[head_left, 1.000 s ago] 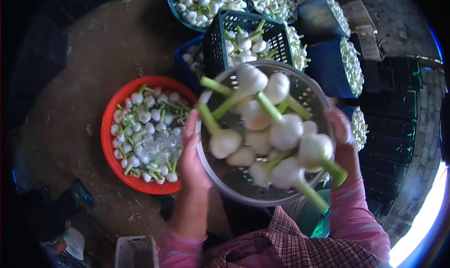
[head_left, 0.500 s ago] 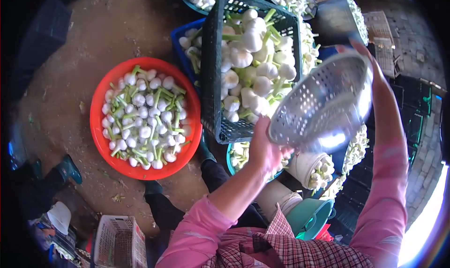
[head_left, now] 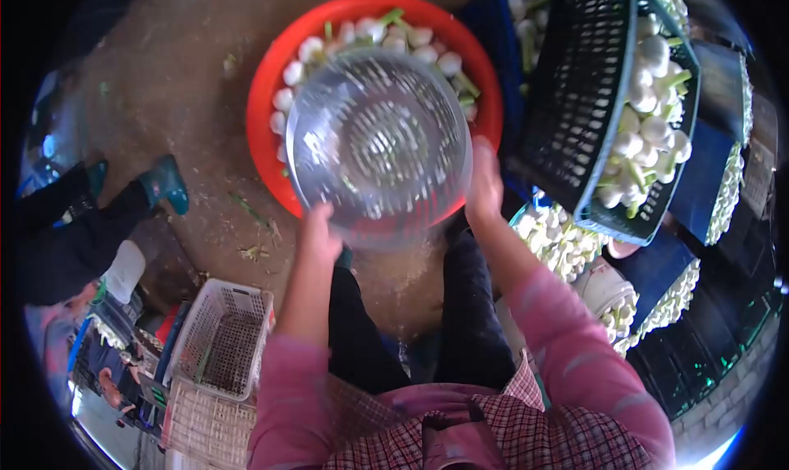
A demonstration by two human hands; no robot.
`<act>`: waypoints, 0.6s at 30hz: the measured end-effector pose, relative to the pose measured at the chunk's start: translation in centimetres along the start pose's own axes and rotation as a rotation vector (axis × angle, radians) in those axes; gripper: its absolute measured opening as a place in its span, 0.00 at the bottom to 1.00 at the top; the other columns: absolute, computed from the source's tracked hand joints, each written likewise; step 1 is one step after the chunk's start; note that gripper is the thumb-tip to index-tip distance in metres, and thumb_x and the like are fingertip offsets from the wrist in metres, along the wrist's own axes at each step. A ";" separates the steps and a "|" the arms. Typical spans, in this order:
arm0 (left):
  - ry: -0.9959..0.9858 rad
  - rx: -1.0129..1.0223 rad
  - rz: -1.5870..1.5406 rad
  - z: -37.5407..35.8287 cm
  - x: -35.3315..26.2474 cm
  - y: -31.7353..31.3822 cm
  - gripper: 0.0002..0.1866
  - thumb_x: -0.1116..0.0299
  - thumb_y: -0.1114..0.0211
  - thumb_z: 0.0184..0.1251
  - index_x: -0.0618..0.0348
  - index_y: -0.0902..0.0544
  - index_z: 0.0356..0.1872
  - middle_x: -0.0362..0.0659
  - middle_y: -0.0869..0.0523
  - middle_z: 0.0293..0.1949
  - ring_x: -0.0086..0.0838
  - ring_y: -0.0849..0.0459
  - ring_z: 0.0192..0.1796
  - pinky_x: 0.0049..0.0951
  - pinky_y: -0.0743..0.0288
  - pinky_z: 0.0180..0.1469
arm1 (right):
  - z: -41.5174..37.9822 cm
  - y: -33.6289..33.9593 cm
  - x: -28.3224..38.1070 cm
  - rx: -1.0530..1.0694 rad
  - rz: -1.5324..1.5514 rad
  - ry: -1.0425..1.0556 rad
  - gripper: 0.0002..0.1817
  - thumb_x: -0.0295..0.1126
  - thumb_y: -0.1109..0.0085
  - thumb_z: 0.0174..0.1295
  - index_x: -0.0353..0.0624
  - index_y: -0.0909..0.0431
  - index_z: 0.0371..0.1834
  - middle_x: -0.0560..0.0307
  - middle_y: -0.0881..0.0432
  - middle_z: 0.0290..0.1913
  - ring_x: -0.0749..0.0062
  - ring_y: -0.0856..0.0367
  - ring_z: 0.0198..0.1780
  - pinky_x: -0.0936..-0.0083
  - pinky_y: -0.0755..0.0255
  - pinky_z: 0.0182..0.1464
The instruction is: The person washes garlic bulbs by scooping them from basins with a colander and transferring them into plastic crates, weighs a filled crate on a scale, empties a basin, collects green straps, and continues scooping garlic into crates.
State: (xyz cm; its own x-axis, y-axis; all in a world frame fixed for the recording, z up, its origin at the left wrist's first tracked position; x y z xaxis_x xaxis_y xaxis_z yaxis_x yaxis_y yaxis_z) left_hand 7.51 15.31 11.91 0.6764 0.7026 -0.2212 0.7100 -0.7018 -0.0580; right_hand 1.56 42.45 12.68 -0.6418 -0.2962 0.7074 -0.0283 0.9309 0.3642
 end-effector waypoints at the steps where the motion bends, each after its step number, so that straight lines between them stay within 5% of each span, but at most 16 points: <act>1: -0.134 0.088 -0.094 4.5 -1.5 -1.5 0.21 0.77 0.55 0.54 0.57 0.35 0.52 0.45 0.28 0.46 0.36 0.28 0.49 0.41 0.33 0.51 | 3.2 -3.0 -7.2 0.087 -0.393 0.097 0.23 0.37 0.59 0.58 0.37 0.41 0.55 0.41 0.36 0.55 0.52 0.32 0.51 0.67 0.39 0.54; 3: -0.386 0.214 -0.265 13.6 -4.3 -3.9 0.22 0.77 0.51 0.53 0.58 0.36 0.53 0.44 0.28 0.46 0.33 0.27 0.47 0.37 0.31 0.49 | 6.2 -6.4 -5.4 -0.110 -0.622 0.218 0.25 0.38 0.50 0.51 0.40 0.38 0.52 0.39 0.31 0.48 0.47 0.30 0.45 0.61 0.35 0.48; 5: -0.306 0.037 -0.398 17.3 -5.3 -5.4 0.21 0.66 0.47 0.59 0.63 0.36 0.52 0.45 0.29 0.47 0.31 0.29 0.49 0.31 0.32 0.48 | 11.7 -6.7 -4.3 -0.287 -0.738 0.532 0.27 0.41 0.48 0.48 0.35 0.37 0.49 0.41 0.28 0.40 0.48 0.29 0.43 0.57 0.35 0.45; 6: -0.391 -0.001 -0.212 17.7 -5.7 -5.5 0.25 0.55 0.51 0.61 0.66 0.36 0.52 0.48 0.29 0.49 0.33 0.31 0.51 0.33 0.36 0.51 | 15.4 -6.4 -5.3 -0.422 -0.794 0.626 0.25 0.40 0.49 0.47 0.34 0.34 0.46 0.40 0.29 0.43 0.48 0.30 0.45 0.59 0.35 0.47; 8: -0.883 -0.174 0.495 19.6 -6.2 -1.3 0.36 0.44 0.56 0.59 0.69 0.41 0.56 0.54 0.36 0.55 0.39 0.37 0.58 0.39 0.50 0.59 | 22.8 -6.8 -7.3 -0.126 -1.333 0.585 0.24 0.37 0.50 0.51 0.42 0.38 0.51 0.44 0.29 0.45 0.56 0.29 0.46 0.66 0.35 0.47; 10: -1.103 -0.481 1.095 19.9 -3.3 2.6 0.42 0.40 0.54 0.55 0.70 0.45 0.58 0.58 0.42 0.59 0.44 0.42 0.61 0.39 0.56 0.62 | 24.3 -8.1 -3.3 0.088 -1.395 0.214 0.28 0.32 0.51 0.51 0.48 0.45 0.57 0.42 0.31 0.47 0.58 0.29 0.48 0.68 0.34 0.47; 11: -1.094 -0.734 1.387 20.1 -1.4 4.0 0.44 0.39 0.52 0.52 0.70 0.46 0.59 0.60 0.44 0.59 0.46 0.43 0.61 0.38 0.58 0.63 | 21.6 -8.4 -1.7 0.043 -0.684 -0.032 0.27 0.31 0.53 0.51 0.46 0.44 0.57 0.42 0.33 0.50 0.58 0.32 0.51 0.68 0.36 0.50; 13: -1.016 -0.747 1.395 21.4 0.1 4.3 0.46 0.40 0.47 0.49 0.70 0.48 0.58 0.61 0.45 0.59 0.47 0.44 0.61 0.39 0.56 0.63 | 21.0 -9.8 -5.4 0.002 0.021 -0.278 0.26 0.30 0.55 0.52 0.45 0.44 0.57 0.42 0.35 0.52 0.58 0.34 0.53 0.69 0.38 0.53; 15: -1.052 -0.282 0.907 24.0 0.0 3.5 0.45 0.43 0.44 0.50 0.70 0.48 0.58 0.61 0.43 0.58 0.45 0.45 0.62 0.39 0.53 0.61 | 23.9 -10.3 -14.5 0.087 0.050 -0.293 0.24 0.39 0.51 0.51 0.45 0.38 0.52 0.47 0.31 0.49 0.60 0.31 0.49 0.68 0.36 0.50; 18: -0.943 -0.005 0.586 26.7 1.0 3.3 0.42 0.45 0.41 0.49 0.65 0.46 0.58 0.52 0.41 0.57 0.37 0.44 0.60 0.34 0.51 0.60 | 24.4 -12.3 -18.6 0.244 0.184 -0.340 0.23 0.42 0.48 0.51 0.44 0.34 0.49 0.50 0.28 0.46 0.63 0.28 0.45 0.68 0.34 0.47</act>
State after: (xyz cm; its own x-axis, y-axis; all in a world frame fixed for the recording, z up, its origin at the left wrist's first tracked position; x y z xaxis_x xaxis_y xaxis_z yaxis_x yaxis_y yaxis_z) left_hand 5.30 10.59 -14.46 0.4891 -0.1103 -0.8652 0.3315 -0.8940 0.3014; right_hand -4.86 41.71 -19.72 -0.8669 -0.0720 0.4933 -0.0435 0.9967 0.0690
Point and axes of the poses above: each hand's wrist, its own z-axis towards the middle knuckle, its own y-axis out of the back of the hand, x = y × z, the point moved 6 cm from there along z, towards the middle knuckle
